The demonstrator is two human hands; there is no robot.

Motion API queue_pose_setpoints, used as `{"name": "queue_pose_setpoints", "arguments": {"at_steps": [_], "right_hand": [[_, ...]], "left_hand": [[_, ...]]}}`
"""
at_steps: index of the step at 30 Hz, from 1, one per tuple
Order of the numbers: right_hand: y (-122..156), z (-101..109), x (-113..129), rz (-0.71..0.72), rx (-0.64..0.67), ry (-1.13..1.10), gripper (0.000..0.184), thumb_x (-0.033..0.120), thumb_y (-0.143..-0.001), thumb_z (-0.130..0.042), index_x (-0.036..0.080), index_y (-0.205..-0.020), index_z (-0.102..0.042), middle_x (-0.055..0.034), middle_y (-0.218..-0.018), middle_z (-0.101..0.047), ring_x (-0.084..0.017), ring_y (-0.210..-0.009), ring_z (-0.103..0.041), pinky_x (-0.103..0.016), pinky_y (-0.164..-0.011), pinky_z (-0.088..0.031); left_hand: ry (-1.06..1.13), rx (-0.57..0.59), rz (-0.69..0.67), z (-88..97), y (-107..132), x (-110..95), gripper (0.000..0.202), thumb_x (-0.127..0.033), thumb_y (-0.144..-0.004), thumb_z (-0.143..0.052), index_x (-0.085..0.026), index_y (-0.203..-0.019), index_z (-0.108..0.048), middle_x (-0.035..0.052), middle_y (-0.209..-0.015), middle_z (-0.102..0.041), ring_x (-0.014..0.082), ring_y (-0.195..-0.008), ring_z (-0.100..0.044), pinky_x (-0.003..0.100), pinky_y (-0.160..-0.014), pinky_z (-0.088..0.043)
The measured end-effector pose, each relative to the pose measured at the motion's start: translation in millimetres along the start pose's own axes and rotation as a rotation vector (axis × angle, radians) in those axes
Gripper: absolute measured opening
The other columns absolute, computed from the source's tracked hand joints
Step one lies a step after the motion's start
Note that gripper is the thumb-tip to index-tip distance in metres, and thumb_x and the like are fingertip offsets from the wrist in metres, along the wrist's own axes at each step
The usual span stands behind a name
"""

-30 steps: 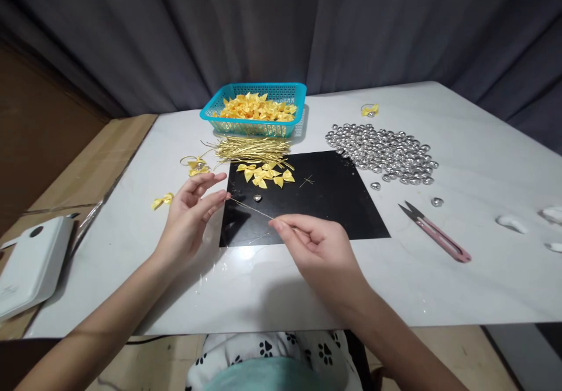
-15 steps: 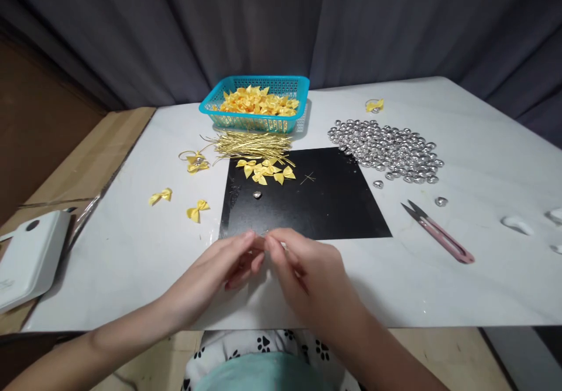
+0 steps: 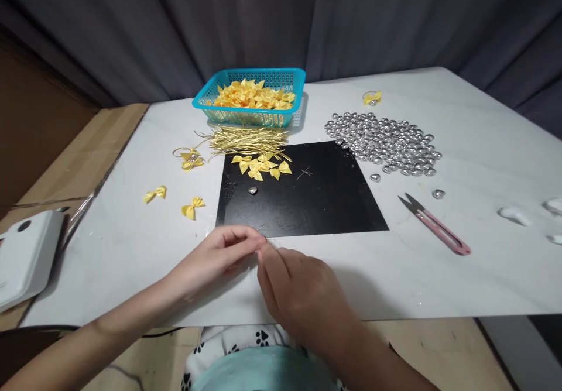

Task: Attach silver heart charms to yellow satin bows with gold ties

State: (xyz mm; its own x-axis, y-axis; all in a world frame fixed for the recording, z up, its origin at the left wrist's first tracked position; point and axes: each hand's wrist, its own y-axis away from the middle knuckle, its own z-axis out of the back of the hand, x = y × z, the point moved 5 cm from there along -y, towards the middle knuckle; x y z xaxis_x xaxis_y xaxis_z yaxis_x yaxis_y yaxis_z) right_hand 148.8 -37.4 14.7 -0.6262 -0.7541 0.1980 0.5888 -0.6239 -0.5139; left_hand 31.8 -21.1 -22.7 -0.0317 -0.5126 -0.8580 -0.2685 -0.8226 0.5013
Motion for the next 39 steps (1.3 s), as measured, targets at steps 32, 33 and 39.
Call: {"name": "queue_pose_setpoints", "arguments": {"at_steps": [32, 33, 39], "right_hand": [[11.0, -18.7, -1.0, -0.135, 0.152, -0.181, 0.028, 0.010, -0.090, -0.036, 0.017, -0.069, -0.052, -0.0015, -0.055, -0.057, -0.015, -0.046, -0.056, -0.028, -0.044, -0.034], [12.0, -19.6, -1.0, -0.159, 0.159, -0.219, 0.028, 0.010, -0.091, -0.036, 0.017, -0.069, -0.052, -0.0013, -0.056, -0.057, -0.015, -0.046, -0.055, -0.028, -0.045, -0.034], [12.1, -8.2, -16.8, -0.454, 0.005, -0.593, 0.009, 0.022, -0.089, -0.052, 0.018, -0.093, -0.059, -0.0032, -0.082, -0.063, -0.015, -0.074, -0.057, -0.026, -0.065, -0.043]], "left_hand": [[0.420, 0.019, -0.198, -3.2, -1.9, -1.0, 0.023, -0.031, -0.090, -0.056, -0.016, -0.077, -0.067, 0.0006, -0.078, -0.060, 0.0084, -0.075, -0.053, 0.019, -0.073, -0.040], [0.450, 0.039, -0.206, -3.6, -0.9, -2.0, 0.023, -0.031, -0.090, -0.055, -0.016, -0.077, -0.067, 0.0001, -0.076, -0.060, 0.0084, -0.073, -0.054, 0.019, -0.072, -0.041], [0.337, 0.074, -0.280, -4.2, 6.0, -8.7, 0.023, -0.030, -0.092, -0.054, -0.017, -0.079, -0.067, -0.0065, -0.053, -0.042, 0.0047, -0.050, -0.039, 0.016, -0.054, -0.034]]}}
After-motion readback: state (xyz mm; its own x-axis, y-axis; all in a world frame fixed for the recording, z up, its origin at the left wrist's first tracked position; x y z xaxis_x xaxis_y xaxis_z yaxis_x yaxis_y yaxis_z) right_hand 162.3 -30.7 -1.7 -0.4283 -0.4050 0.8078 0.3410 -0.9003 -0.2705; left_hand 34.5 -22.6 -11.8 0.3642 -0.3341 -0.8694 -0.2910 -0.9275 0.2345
